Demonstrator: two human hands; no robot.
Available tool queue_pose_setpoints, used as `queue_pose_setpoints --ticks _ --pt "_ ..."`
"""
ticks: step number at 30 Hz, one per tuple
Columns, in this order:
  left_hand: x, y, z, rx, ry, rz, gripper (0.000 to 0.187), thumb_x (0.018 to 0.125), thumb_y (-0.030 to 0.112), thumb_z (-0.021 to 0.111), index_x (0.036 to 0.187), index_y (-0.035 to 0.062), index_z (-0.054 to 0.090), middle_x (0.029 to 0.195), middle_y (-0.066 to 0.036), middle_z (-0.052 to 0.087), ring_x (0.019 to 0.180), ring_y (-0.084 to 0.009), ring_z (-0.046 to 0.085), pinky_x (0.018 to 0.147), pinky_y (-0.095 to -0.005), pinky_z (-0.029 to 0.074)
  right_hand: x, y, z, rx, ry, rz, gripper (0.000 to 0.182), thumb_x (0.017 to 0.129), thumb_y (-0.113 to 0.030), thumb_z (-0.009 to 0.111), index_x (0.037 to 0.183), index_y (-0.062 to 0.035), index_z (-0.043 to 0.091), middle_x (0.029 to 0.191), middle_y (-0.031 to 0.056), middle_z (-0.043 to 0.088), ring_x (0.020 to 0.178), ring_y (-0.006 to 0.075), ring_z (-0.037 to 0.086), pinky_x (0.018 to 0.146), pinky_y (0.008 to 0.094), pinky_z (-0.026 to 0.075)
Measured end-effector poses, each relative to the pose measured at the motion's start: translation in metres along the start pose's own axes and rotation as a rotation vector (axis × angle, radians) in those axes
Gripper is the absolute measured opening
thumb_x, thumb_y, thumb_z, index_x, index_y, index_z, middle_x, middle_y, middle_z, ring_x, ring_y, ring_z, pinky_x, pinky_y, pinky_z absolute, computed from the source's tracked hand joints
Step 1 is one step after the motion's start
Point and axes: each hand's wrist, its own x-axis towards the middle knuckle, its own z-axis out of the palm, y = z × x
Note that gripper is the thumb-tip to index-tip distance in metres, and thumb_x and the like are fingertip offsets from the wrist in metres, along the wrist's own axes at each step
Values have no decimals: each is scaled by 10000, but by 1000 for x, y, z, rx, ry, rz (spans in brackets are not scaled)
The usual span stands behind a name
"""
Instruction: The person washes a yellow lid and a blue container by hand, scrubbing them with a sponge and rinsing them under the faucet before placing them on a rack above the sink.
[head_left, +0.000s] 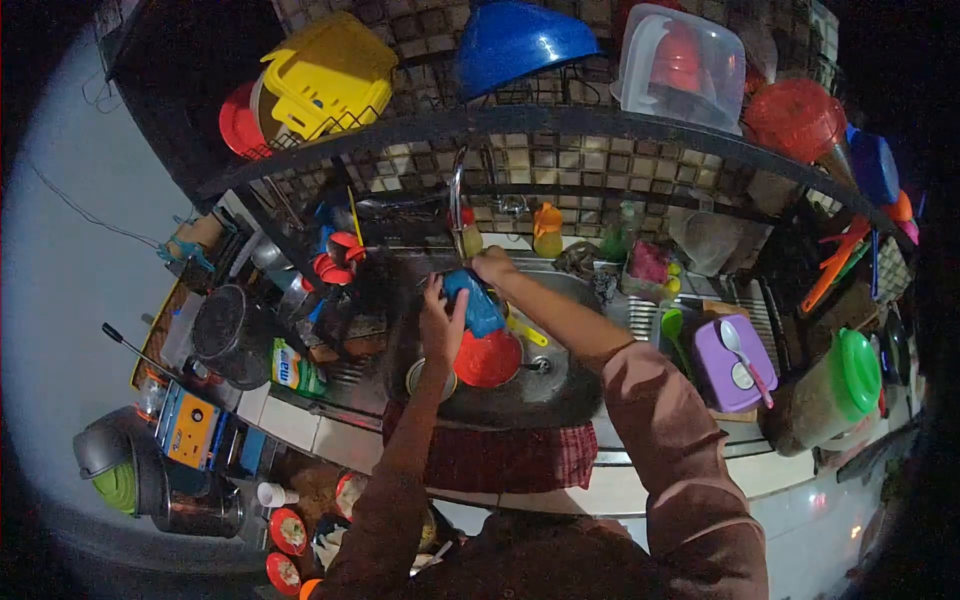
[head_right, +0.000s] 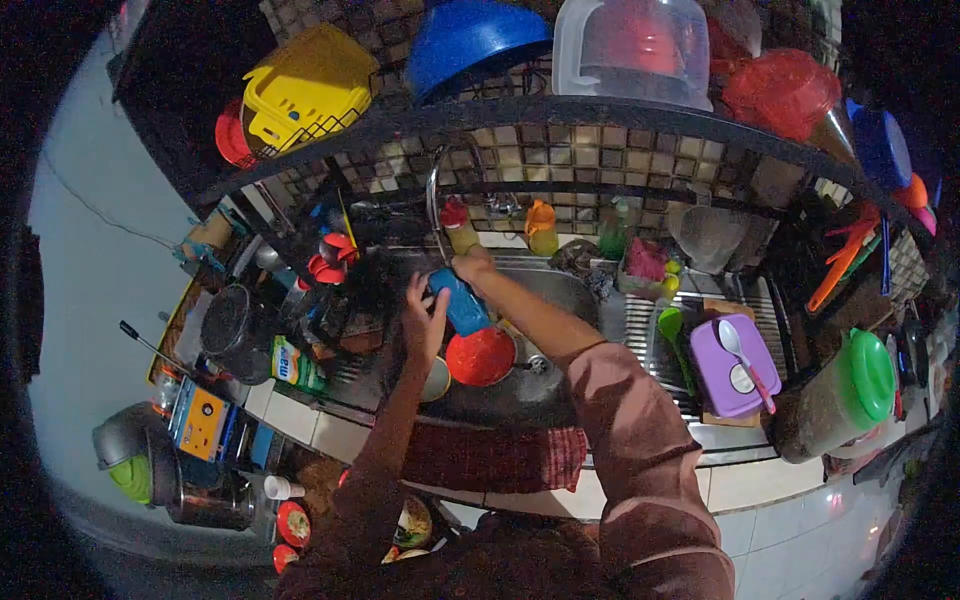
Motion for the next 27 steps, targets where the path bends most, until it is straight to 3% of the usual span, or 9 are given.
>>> queue_pose_setpoints --ticks 2,4,8,12,15,22,24,25,27 --pt "0 -5 -10 -175 -110 -205 474 786 286 554 1130 11 378 894 -148 524 721 -197 560 599 -296 457 -5 -8 -5 22 -48 -41 236 703 -154 568 834 42 572 752 117 577 675 178 533 618 311 418" --pt "-2 -13 -22 -481 105 -364 429 818 291 514 1127 30 371 873 -79 508 665 -109 514 527 -226 434 7 -7 3 54 -130 -163 223 704 -155 570 827 31 575 760 108 578 685 173 538 627 302 419" --pt "-19 -46 -36 -521 121 -333 324 840 271 472 1064 51 393 927 -60 510 685 -114 530 500 -202 426 3 -23 3 -17 -506 -383 196 720 -163 560 832 -3 581 778 80 589 719 168 557 654 299 429" --pt "-40 -45 -54 -584 103 -486 276 845 249 458 1042 63 409 937 -58 514 705 -116 538 527 -213 430 27 -25 15 -16 -465 -595 200 728 -231 575 809 -48 585 763 73 596 721 190 570 664 315 438" --pt "-57 -37 -66 -607 134 -536 256 841 237 463 1034 74 423 958 -49 515 718 -121 545 546 -227 435 36 -36 19 -662 -148 -536 390 731 -445 501 873 -93 591 936 115 582 929 286 526 810 356 405" --pt "-77 -53 -75 -767 97 -639 252 800 272 530 980 96 510 898 -29 554 734 -131 556 549 -248 441 9 -52 4 -813 -248 -470 361 745 -373 494 917 -69 582 961 129 572 919 280 538 802 360 414" --pt "-79 -62 -71 -852 29 -678 276 803 318 521 972 100 506 891 -22 554 767 -115 548 597 -247 435 26 -28 19 -210 -87 -33 311 735 -289 509 931 -57 576 963 133 572 884 281 553 799 346 415" --pt "-81 -68 -66 -843 -3 -706 279 777 288 558 976 99 513 891 -31 566 746 -142 563 571 -256 450 39 -12 30 -212 -87 -28 311 735 -289 509 931 -57 576 963 133 572 884 281 553 799 346 415" --pt "-79 -63 -61 -838 -39 -734 290 750 258 596 980 98 521 891 -41 579 726 -168 577 546 -265 466 65 13 48 204 104 -64 109 724 -82 577 777 10 551 683 116 536 611 175 538 388 314 467"
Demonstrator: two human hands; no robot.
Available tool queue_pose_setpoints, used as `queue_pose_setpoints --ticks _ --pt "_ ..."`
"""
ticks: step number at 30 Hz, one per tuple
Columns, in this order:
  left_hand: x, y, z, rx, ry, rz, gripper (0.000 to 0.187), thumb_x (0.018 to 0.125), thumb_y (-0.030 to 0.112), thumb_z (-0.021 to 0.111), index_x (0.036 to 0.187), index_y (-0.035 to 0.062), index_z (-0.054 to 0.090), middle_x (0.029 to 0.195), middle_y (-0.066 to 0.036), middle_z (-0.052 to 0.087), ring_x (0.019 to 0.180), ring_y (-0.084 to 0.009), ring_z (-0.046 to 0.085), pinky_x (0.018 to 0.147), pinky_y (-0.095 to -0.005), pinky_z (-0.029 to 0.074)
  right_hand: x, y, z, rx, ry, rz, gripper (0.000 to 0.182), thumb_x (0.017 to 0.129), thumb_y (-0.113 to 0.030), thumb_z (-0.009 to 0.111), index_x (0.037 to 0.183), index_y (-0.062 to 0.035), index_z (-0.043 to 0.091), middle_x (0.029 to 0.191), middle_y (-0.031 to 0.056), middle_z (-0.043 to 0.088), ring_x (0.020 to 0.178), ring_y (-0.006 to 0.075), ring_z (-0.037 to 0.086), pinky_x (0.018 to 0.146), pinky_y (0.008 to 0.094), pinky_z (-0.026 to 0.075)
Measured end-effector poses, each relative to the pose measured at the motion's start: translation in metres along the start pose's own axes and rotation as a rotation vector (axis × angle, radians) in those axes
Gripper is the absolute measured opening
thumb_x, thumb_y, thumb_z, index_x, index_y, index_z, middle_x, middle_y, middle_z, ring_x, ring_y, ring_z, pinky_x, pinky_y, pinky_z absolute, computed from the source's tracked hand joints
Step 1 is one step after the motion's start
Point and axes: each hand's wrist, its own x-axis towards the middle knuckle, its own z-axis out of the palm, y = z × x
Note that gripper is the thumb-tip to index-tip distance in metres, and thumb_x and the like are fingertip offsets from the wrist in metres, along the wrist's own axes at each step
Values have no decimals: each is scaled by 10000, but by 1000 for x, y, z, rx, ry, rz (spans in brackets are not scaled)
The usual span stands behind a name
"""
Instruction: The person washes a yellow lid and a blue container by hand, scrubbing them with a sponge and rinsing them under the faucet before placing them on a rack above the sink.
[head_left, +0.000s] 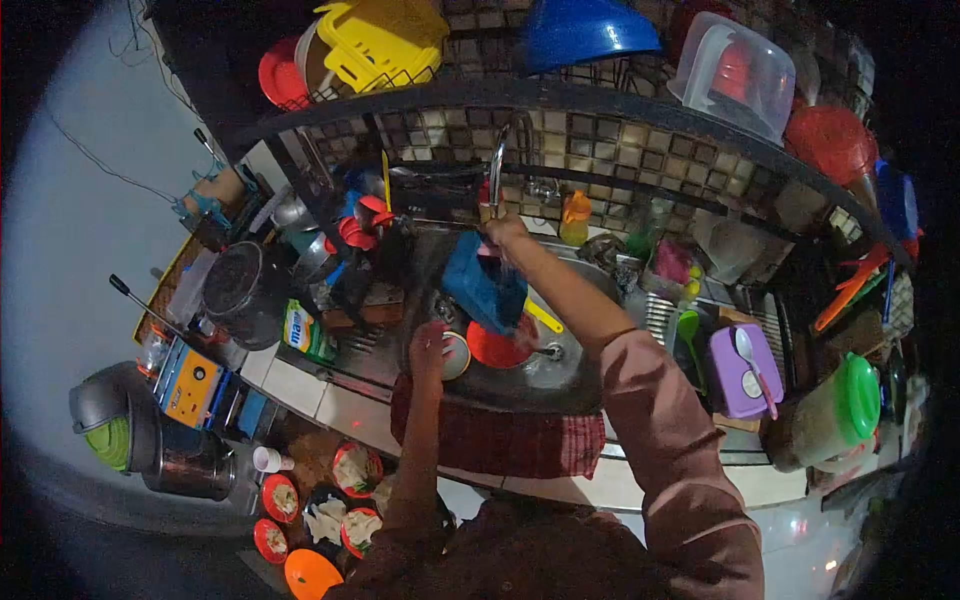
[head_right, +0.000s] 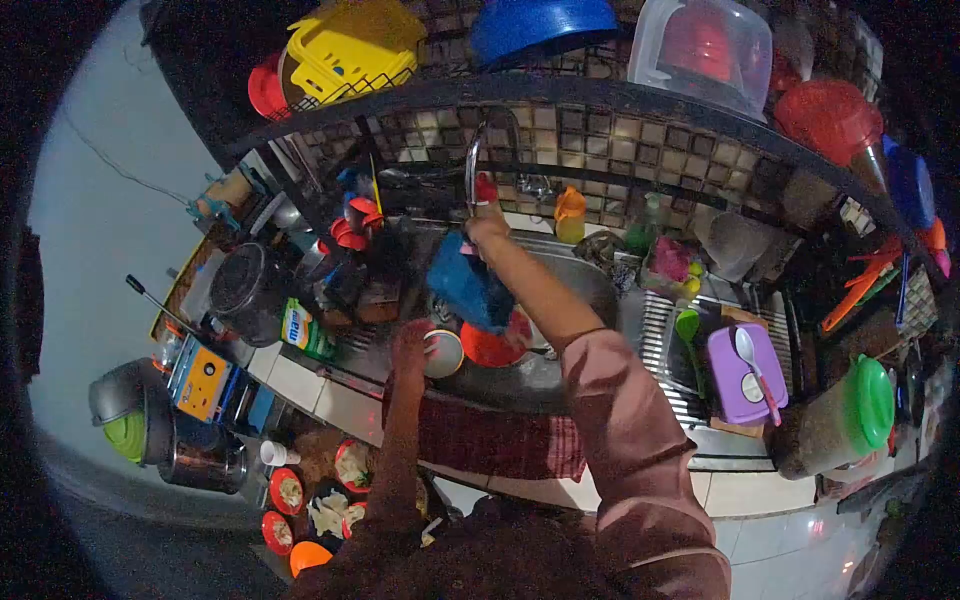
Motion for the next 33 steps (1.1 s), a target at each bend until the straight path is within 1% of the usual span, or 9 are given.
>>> queue_pose_setpoints --ticks 3,10,16,18,19,21,24,31,33 --pt "-12 1 15 142 110 -37 312 737 286 609 977 107 519 915 -35 575 761 -188 579 599 -300 468 -74 -75 -33 249 33 247 101 736 -80 559 767 16 547 669 129 532 587 160 534 352 274 461" --pt "-22 -3 15 83 35 -72 431 748 384 568 1035 74 480 1018 -77 522 869 -243 556 753 -358 430 -57 -63 -29 247 84 324 160 728 -129 577 760 24 543 665 113 540 557 198 542 438 338 486" --pt "-29 6 10 49 0 -120 394 762 367 555 1040 100 473 1025 -62 516 897 -229 539 774 -368 405 -67 -71 -25 -431 153 -186 336 689 -270 621 834 25 554 823 161 581 767 273 567 670 369 462" --pt "-32 11 12 63 -5 -138 357 774 346 543 1044 125 467 1024 -43 514 905 -217 530 778 -358 384 -58 -75 -23 -937 -146 -318 424 617 -315 677 925 -54 549 941 132 563 872 253 549 764 344 424" --pt "-31 10 10 60 -8 -142 352 777 345 535 1044 125 468 1025 -40 511 907 -216 529 778 -351 383 -62 -78 -28 -938 -148 -319 424 617 -315 677 925 -54 549 941 132 563 872 253 549 764 344 424" --pt "-33 11 8 57 -7 -148 347 780 344 527 1044 125 468 1027 -36 509 908 -215 528 779 -344 382 -76 -90 -46 -773 -562 -470 439 658 -345 648 927 -17 536 857 145 576 798 292 548 696 353 426" --pt "-40 24 11 50 -28 -153 343 780 335 525 1045 126 468 1027 -33 512 904 -211 530 779 -333 382 -62 -76 -46 -910 -858 -598 411 660 -340 645 910 -39 518 820 121 568 777 282 536 673 353 419" --pt "-56 33 6 127 -129 -174 396 791 384 497 1064 99 463 1017 -45 530 888 -189 539 756 -295 401 -125 -83 -75 -1080 -884 -815 240 701 -204 583 889 -75 507 765 125 556 753 270 537 664 367 416" --pt "-55 28 5 175 -180 -191 411 801 402 475 1069 90 461 1023 -51 531 888 -185 541 744 -286 410 -166 -84 -81 -1170 -748 -611 221 718 -140 529 938 -116 528 818 112 555 816 255 538 694 370 426"
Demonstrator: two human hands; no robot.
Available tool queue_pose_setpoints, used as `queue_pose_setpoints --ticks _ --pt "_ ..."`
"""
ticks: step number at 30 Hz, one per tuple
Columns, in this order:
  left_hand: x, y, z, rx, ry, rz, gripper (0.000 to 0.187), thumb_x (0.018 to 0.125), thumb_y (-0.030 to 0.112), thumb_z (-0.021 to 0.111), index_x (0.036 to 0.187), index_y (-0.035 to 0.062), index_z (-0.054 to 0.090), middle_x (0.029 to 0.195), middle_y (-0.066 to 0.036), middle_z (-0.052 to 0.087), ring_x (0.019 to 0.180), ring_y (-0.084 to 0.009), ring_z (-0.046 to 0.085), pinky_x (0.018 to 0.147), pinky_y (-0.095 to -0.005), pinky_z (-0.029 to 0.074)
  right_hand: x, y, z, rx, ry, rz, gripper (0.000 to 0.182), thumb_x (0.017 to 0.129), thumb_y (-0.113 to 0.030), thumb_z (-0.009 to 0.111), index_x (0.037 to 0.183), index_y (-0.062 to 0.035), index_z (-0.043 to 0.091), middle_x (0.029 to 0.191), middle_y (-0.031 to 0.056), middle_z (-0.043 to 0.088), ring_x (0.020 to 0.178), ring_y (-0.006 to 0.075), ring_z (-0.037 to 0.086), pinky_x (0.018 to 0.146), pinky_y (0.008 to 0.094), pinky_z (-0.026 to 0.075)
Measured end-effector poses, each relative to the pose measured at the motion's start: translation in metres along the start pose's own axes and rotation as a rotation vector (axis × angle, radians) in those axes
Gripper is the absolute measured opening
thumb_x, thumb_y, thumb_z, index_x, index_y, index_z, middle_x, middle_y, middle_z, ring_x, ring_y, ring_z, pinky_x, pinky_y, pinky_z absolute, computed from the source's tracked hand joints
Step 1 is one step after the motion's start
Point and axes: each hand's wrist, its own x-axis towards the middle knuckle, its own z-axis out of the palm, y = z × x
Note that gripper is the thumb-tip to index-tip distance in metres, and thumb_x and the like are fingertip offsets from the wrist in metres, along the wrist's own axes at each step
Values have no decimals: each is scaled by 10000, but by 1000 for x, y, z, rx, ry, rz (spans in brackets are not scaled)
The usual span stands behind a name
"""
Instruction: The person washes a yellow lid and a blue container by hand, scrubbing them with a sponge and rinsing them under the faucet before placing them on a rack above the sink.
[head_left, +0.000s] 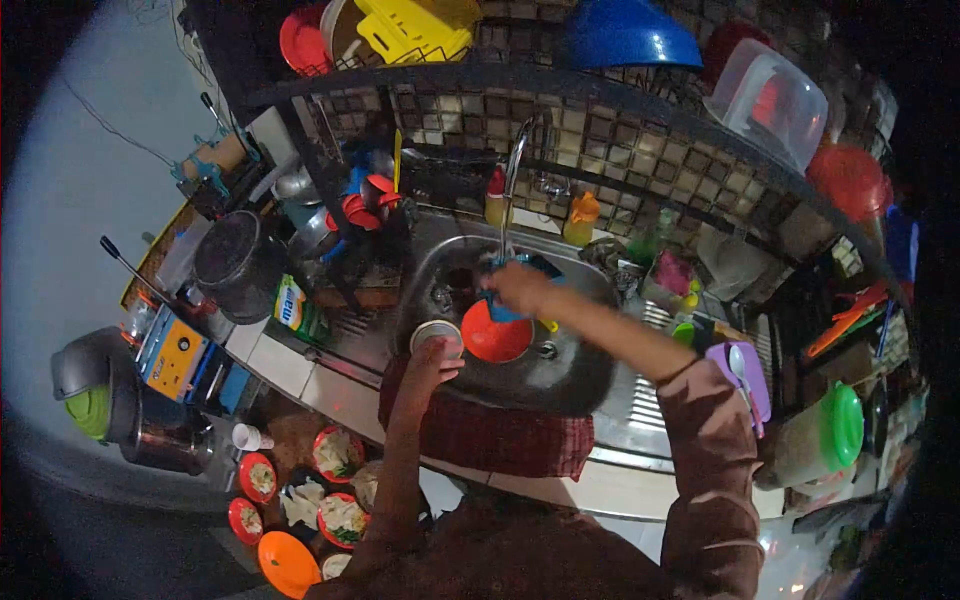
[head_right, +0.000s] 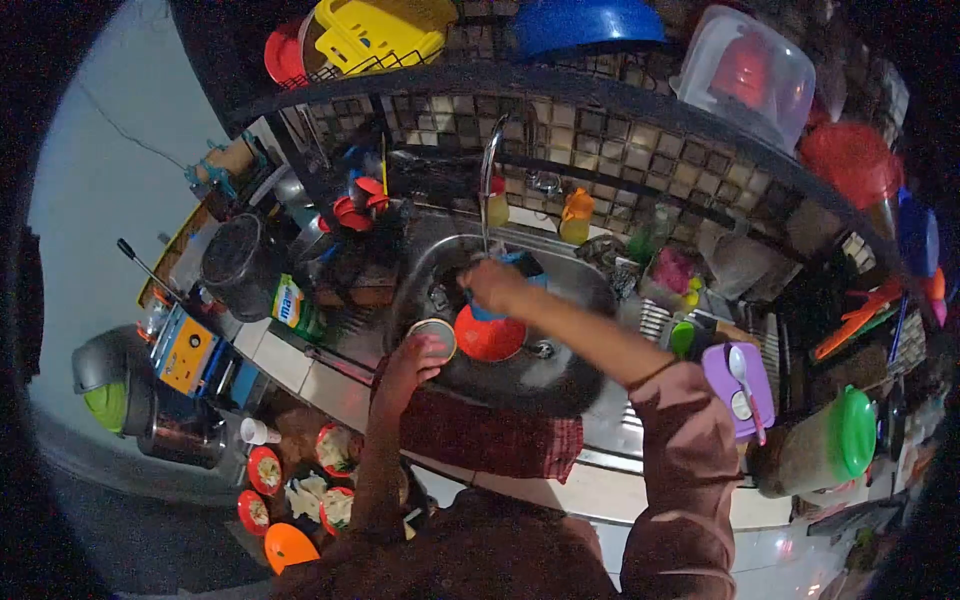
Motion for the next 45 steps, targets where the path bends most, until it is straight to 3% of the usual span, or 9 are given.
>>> queue_pose_setpoints --ticks 10,17,19,22,27,30,35,41,45 --pt "-16 2 10 139 -81 -63 435 815 433 426 1056 72 447 988 -81 542 824 -169 563 700 -273 436 -19 -19 53 -295 170 -153 280 715 -113 529 991 -161 539 912 82 548 906 248 515 755 362 424" --pt "-23 -2 12 52 -101 -95 385 841 367 414 1082 69 447 1004 -69 540 841 -136 554 740 -274 425 77 65 43 1044 2 -216 132 724 -175 617 773 -75 547 696 5 535 683 121 503 636 273 417" --pt "-29 6 17 47 -99 -121 364 842 348 415 1078 74 453 1001 -66 541 835 -134 557 737 -273 426 83 58 24 1122 102 246 130 730 -179 614 737 -67 549 694 6 538 669 117 500 613 285 422" --pt "-34 5 15 37 -98 -135 332 844 321 418 1069 81 462 996 -62 543 831 -132 559 735 -270 428 86 40 -10 1061 185 507 150 727 -176 626 710 -48 550 713 33 549 688 126 522 607 308 438" --pt "-34 -1 9 -24 -112 -82 319 842 311 427 1060 81 469 991 -64 543 828 -131 558 737 -268 428 84 29 -14 1440 174 592 185 703 -148 647 708 6 545 723 84 568 705 176 560 601 355 453" --pt "-33 -2 7 -19 -78 -140 311 838 303 436 1057 84 469 991 -65 543 820 -130 557 739 -266 426 112 62 23 1276 183 432 193 712 -169 631 747 1 546 704 61 561 648 170 544 581 344 442" --pt "-30 -5 8 -62 -62 -118 334 818 327 455 1051 89 471 996 -65 541 822 -144 558 735 -264 427 78 38 41 200 407 -78 238 675 -200 610 845 -46 548 748 150 576 658 269 563 616 360 445" --pt "-30 -3 10 -36 -61 -129 341 810 312 461 1061 82 463 990 -67 539 845 -154 556 747 -286 423 21 -13 72 -149 113 -59 326 674 -113 546 997 -76 512 975 107 532 874 287 535 636 387 490" --pt "-24 -10 5 -12 -64 -133 341 812 311 458 1062 79 462 988 -70 539 855 -153 553 747 -284 422 -7 -21 90 -249 291 -230 183 703 -131 497 850 -80 593 800 125 583 791 281 576 567 412 478"
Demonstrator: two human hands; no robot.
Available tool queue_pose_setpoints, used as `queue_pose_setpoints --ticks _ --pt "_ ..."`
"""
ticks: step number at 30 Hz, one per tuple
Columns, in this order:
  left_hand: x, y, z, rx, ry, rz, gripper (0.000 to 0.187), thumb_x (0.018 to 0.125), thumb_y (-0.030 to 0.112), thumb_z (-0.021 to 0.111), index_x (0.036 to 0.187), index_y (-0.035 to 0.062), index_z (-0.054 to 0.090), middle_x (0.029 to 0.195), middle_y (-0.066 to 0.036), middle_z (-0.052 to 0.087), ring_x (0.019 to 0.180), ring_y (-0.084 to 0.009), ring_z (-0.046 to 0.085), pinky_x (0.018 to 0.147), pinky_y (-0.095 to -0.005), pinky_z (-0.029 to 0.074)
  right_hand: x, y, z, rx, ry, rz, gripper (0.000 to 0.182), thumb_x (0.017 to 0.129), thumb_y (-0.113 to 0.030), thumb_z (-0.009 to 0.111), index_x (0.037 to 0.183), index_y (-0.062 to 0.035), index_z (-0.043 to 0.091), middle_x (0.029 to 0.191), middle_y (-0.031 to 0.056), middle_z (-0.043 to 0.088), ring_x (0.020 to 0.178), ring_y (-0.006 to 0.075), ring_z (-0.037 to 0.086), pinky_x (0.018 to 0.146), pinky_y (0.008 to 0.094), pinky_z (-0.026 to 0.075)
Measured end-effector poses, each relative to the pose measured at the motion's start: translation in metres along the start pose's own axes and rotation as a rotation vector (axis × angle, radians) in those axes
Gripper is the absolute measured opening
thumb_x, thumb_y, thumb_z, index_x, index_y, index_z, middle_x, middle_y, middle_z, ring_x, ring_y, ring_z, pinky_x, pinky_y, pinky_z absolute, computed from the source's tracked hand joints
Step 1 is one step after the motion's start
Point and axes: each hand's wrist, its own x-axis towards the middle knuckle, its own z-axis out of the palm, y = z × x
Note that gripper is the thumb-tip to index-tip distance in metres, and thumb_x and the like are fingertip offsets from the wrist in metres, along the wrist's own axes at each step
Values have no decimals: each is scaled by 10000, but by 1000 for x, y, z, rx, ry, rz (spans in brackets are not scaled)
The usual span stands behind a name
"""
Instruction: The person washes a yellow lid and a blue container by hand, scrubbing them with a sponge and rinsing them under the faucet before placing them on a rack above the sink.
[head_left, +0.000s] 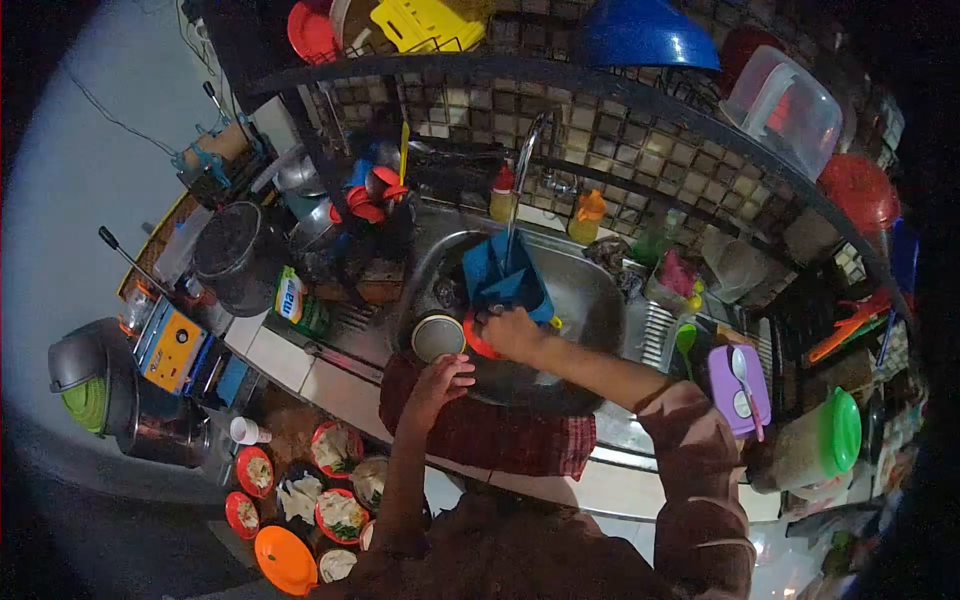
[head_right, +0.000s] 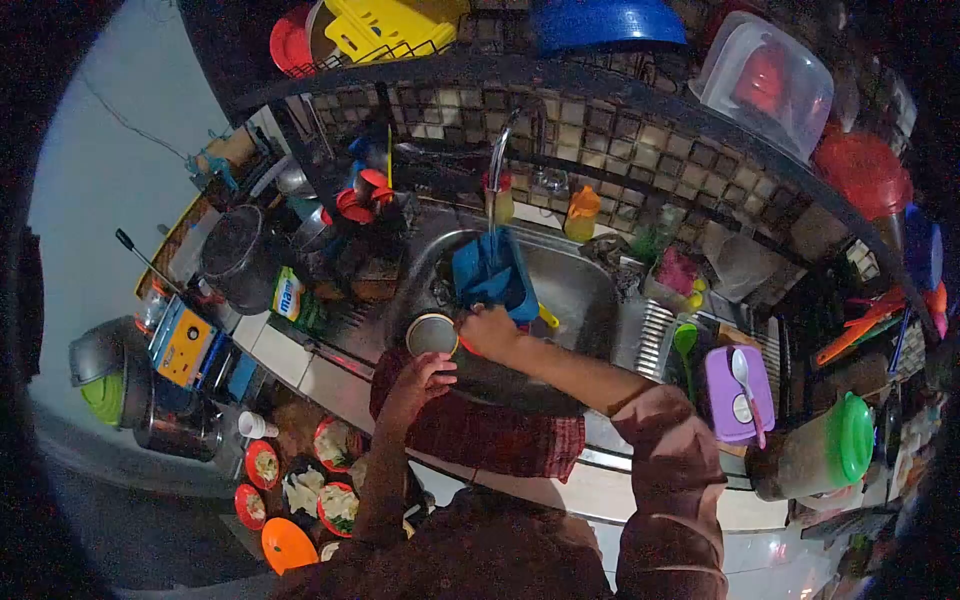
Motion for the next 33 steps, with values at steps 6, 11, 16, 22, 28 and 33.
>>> queue_pose_setpoints --ticks 6,11,16,22,28,33 --pt "-9 2 -1 -18 6 28 363 814 314 464 1077 65 458 997 -74 534 856 -161 549 746 -283 420 9 42 0 331 -213 -198 109 689 -141 558 772 -72 570 751 81 577 700 220 563 595 336 448" --pt "-9 -5 -4 -60 20 29 369 799 338 472 1054 71 473 996 -75 532 840 -140 548 748 -272 419 41 107 -7 1079 -173 -7 193 753 -241 572 765 -51 540 668 12 517 610 132 483 573 282 414" --pt "-13 -4 -1 -35 5 30 367 805 337 466 1062 75 469 1008 -82 531 838 -143 548 754 -279 419 74 102 -33 1349 263 982 153 755 -204 584 735 -72 511 621 29 478 557 123 459 547 289 440" --pt "-14 -8 -11 -57 25 40 391 809 371 477 1063 75 469 1003 -81 535 830 -144 548 750 -293 418 97 95 -36 1705 393 1076 99 707 -51 594 677 -34 501 571 47 483 503 136 480 476 325 478" --pt "-14 -12 -18 -64 47 21 371 824 357 468 1068 78 468 991 -73 542 832 -143 546 747 -290 417 95 107 -20 1668 593 1193 96 709 -27 579 671 10 499 569 75 486 507 154 502 444 312 502" --pt "-13 -9 -8 -61 10 33 371 836 356 446 1078 75 456 999 -79 537 836 -147 545 744 -285 420 91 104 -23 1794 994 1186 95 727 -50 547 741 41 527 660 112 524 537 199 540 482 319 514"
